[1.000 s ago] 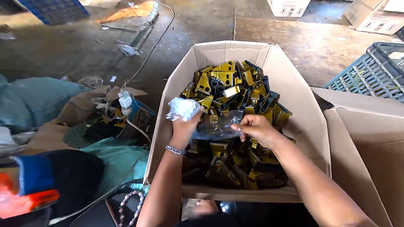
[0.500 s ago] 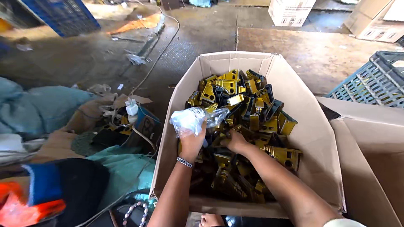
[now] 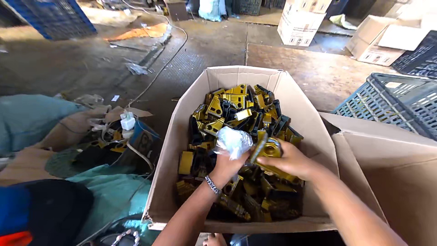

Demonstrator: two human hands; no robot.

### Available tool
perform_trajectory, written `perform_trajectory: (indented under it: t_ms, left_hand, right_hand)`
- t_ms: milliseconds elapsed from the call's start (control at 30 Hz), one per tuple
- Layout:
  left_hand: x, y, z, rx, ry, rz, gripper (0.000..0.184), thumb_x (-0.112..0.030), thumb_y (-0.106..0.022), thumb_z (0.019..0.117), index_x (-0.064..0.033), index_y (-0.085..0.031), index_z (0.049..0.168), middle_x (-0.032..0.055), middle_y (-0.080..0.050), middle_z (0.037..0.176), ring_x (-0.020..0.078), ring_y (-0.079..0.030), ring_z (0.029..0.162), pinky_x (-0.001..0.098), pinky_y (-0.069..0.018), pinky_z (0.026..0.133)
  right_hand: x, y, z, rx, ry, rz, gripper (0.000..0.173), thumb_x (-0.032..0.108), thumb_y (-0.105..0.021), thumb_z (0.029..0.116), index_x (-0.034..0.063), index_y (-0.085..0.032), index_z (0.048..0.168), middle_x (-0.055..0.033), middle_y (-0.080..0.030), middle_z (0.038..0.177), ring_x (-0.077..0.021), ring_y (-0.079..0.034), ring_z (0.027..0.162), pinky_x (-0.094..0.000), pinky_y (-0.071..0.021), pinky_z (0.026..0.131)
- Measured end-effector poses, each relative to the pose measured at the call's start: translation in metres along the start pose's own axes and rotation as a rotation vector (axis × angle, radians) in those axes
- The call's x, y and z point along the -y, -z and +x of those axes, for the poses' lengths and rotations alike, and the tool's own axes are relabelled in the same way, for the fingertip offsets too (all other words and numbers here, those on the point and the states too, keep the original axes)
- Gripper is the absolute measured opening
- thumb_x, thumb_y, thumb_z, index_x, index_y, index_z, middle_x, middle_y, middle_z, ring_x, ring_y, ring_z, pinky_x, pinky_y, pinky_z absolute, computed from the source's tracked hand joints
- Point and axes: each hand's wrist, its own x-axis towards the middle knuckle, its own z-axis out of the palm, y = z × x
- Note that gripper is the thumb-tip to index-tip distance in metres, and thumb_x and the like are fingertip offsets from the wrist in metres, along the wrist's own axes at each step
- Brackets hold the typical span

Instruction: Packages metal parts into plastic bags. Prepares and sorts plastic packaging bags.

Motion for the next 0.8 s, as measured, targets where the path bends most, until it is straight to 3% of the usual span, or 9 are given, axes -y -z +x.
perform_trajectory:
  t_ms: [67,167,233,333,433,500,567,667,800]
  left_hand:
    - [-0.024,-0.009,0.006,-0.054,0.227,-0.160,0.034,-0.001,-0.074,0.0881,0.0034,-0.059,0.118,0.0069,-0.069,0.102,0.0095,-0.067,0.094,0.0260,-0.0568,0.085]
    - [-0.034,-0.009,0.017,-0.075,0.267,-0.160,0.028,0.002,-0.070,0.0910,0.0036,-0.061,0.118,0.0072,-0.070,0.104,0.0094,-0.067,0.098,0.0251,-0.0558,0.088]
    - [-0.027,-0.009,0.016,-0.050,0.223,-0.086,0.033,0.003,-0.071,0.0895,0.0068,-0.060,0.121,0.0097,-0.070,0.110,0.0093,-0.066,0.104,0.0254,-0.0542,0.094]
    - [-0.022,-0.008,0.016,-0.082,0.118,-0.017,0.047,0.003,-0.077,0.0830,0.0102,-0.055,0.123,0.0108,-0.070,0.109,0.0089,-0.067,0.103,0.0245,-0.0560,0.094]
    - [-0.023,0.000,0.021,-0.112,0.186,-0.088,0.039,0.002,-0.075,0.0856,0.0064,-0.057,0.120,0.0083,-0.069,0.104,0.0096,-0.067,0.097,0.0256,-0.0566,0.089]
    - [-0.023,0.010,0.028,-0.080,0.208,-0.085,0.033,0.002,-0.071,0.0884,0.0033,-0.059,0.119,0.0067,-0.068,0.102,0.0100,-0.066,0.095,0.0266,-0.0554,0.087]
    - [-0.020,0.012,0.026,-0.025,0.151,0.011,0.034,0.002,-0.072,0.0859,0.0025,-0.060,0.118,0.0051,-0.069,0.101,0.0079,-0.067,0.094,0.0255,-0.0565,0.087]
    - [-0.012,0.006,0.015,-0.014,0.009,0.163,0.043,0.002,-0.077,0.0822,0.0058,-0.060,0.121,0.0065,-0.070,0.104,0.0055,-0.068,0.096,0.0247,-0.0579,0.088]
    - [-0.019,0.015,0.023,-0.077,0.277,0.119,0.037,-0.003,-0.072,0.0927,0.0014,-0.059,0.127,0.0083,-0.067,0.111,0.0095,-0.065,0.100,0.0283,-0.0551,0.089]
  right_hand:
    - [0.002,-0.014,0.014,-0.141,0.094,-0.352,0.056,0.022,-0.072,0.0926,-0.0057,-0.054,0.138,-0.0228,-0.065,0.126,-0.0292,-0.067,0.110,-0.0432,-0.0532,0.097]
    - [0.012,-0.034,0.027,0.050,-0.030,-0.688,0.062,0.015,-0.067,0.0949,-0.0034,-0.041,0.148,-0.0269,-0.047,0.149,-0.0429,-0.061,0.120,-0.0562,-0.0498,0.099]
    - [0.008,-0.041,0.034,0.109,-0.067,-0.661,0.069,0.019,-0.069,0.0944,-0.0036,-0.035,0.151,-0.0243,-0.045,0.151,-0.0388,-0.060,0.124,-0.0516,-0.0487,0.102]
    - [-0.010,-0.050,0.042,-0.040,0.008,-0.460,0.062,0.019,-0.073,0.0902,-0.0068,-0.047,0.140,-0.0255,-0.053,0.140,-0.0362,-0.062,0.119,-0.0493,-0.0501,0.100]
    - [-0.002,-0.050,0.037,-0.011,-0.006,-0.573,0.058,0.015,-0.067,0.0951,-0.0020,-0.044,0.145,-0.0247,-0.044,0.150,-0.0388,-0.062,0.119,-0.0508,-0.0518,0.098]
    - [-0.004,-0.047,0.032,-0.019,0.040,-0.561,0.054,0.018,-0.066,0.0968,-0.0020,-0.046,0.143,-0.0255,-0.050,0.145,-0.0396,-0.064,0.115,-0.0526,-0.0527,0.095]
    - [-0.005,-0.045,0.036,-0.067,-0.017,-0.446,0.061,0.027,-0.065,0.0984,-0.0025,-0.040,0.145,-0.0243,-0.057,0.138,-0.0366,-0.065,0.115,-0.0518,-0.0523,0.098]
    - [0.002,-0.050,0.040,0.003,-0.113,-0.618,0.062,0.024,-0.059,0.1026,-0.0009,-0.032,0.152,-0.0238,-0.047,0.148,-0.0368,-0.066,0.114,-0.0492,-0.0519,0.097]
    - [-0.020,-0.051,0.039,-0.101,0.034,-0.496,0.053,0.025,-0.060,0.1022,-0.0020,-0.045,0.145,-0.0265,-0.048,0.147,-0.0390,-0.066,0.112,-0.0504,-0.0542,0.094]
